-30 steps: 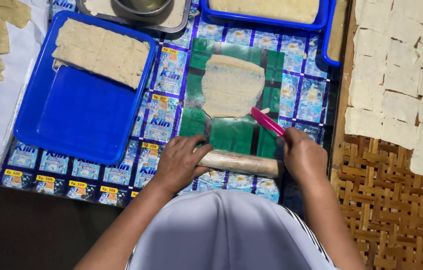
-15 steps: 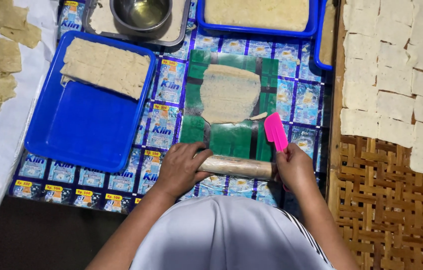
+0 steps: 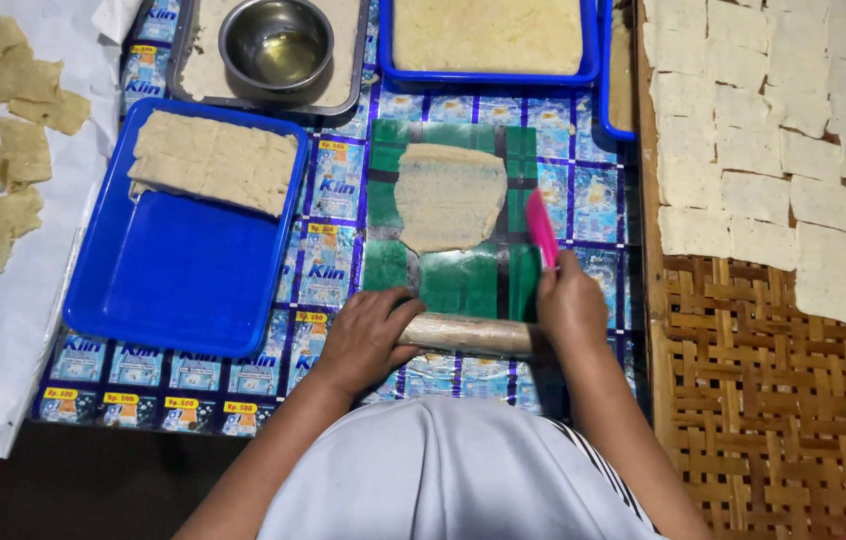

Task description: Flattening dough using a rolling pin and cutting it into squares.

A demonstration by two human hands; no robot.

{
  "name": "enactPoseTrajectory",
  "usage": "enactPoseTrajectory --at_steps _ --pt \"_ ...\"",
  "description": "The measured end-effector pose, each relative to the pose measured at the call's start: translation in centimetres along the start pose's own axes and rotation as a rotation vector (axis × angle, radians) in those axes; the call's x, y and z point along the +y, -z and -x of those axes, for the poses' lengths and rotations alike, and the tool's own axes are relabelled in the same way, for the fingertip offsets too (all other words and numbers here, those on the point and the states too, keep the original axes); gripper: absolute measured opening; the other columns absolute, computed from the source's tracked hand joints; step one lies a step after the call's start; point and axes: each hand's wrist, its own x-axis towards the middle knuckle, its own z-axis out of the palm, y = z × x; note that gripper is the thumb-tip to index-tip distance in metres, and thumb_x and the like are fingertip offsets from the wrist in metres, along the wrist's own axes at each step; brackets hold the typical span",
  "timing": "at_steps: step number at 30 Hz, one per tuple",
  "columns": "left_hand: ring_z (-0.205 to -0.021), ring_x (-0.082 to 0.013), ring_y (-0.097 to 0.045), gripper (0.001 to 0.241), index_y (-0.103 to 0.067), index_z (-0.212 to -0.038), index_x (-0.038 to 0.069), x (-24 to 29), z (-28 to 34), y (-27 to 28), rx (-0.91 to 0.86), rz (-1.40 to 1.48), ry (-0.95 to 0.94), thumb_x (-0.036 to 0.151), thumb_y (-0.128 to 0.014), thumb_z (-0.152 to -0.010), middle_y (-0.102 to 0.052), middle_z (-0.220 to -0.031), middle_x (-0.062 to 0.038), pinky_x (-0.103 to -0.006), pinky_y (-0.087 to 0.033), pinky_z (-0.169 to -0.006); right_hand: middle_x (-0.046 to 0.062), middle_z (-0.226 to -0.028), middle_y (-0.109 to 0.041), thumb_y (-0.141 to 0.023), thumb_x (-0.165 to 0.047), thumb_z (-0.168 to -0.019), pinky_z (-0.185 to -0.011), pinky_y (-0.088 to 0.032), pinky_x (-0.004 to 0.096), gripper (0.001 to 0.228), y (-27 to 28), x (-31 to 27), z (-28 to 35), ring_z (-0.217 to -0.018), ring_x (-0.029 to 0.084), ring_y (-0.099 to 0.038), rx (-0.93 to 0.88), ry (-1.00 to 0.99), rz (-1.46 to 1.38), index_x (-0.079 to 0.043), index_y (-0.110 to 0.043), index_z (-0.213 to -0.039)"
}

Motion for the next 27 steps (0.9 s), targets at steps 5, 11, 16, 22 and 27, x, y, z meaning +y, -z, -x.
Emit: enactPoseTrajectory --at_steps 5,11,16,22,27 --pt "-0.118 -0.0271 -0.062 0.067 -0.058 -0.132 0.023 -0.8 0.9 1.3 -0.045 -0.066 -0.033 0.044 -0.084 -0.074 -0.061 -0.125 -0.007 -0.0512 -0.039 -0.110 0.020 -0.116 -0.065 -0.056 -0.020 -0.100 -0.081 -0.060 0.057 0.048 -1.2 5.6 0.9 -0.103 0.046 -0.070 0.195 -0.006 0.242 -0.015 -0.057 -0.148" --pt "-0.114 -0.0233 -0.062 0.059 -0.056 -0.130 0.020 -3.5 0.9 0.7 -0.011 -0.151 -0.038 0.042 -0.079 -0.080 -0.063 -0.114 -0.004 -0.0508 -0.038 -0.110 0.014 -0.121 -0.061 -0.065 -0.027 -0.097 -0.089 -0.055 0.050 0.036 -1.3 4.4 1.6 -0.112 0.039 -0.063 0.538 0.282 0.376 -0.013 -0.071 -0.129" --pt "-0.114 -0.0253 -0.061 0.053 -0.056 -0.131 0.020 -6.2 -4.8 1.5 0.152 -0.220 -0.099 0.048 -0.069 -0.087 -0.060 -0.113 -0.004 -0.0483 -0.042 -0.102 0.002 -0.084 -0.069 -0.048 -0.046 -0.107 -0.077 -0.056 0.044 0.033 -1.2 -3.4 -1.5 -0.086 0.027 -0.071 0.345 0.762 0.289 -0.026 -0.074 -0.108" --pt "-0.111 -0.0289 -0.060 0.064 -0.054 -0.127 0.019 -9.0 -13.8 -1.2 0.192 -0.247 -0.147 0.047 -0.081 -0.076 -0.058 -0.111 -0.006 -0.0465 -0.045 -0.094 0.007 -0.101 -0.060 -0.044 -0.055 -0.112 -0.075 -0.054 0.051 0.046 -3.6 -1.3 -11.6 -0.094 0.035 -0.067 0.494 0.656 0.296 -0.017 -0.069 -0.103" --pt "-0.146 -0.0361 -0.040 0.062 -0.052 -0.145 0.013 -6.1 -13.3 -1.1 -0.012 -0.106 0.081 0.052 -0.060 -0.097 -0.046 -0.152 -0.017 -0.0492 -0.037 -0.112 0.021 -0.158 -0.041 -0.038 -0.046 -0.112 -0.101 -0.045 0.059 0.054 -4.6 -2.0 -10.2 -0.139 0.041 -0.048 0.337 0.427 0.318 -0.009 -0.062 -0.144"
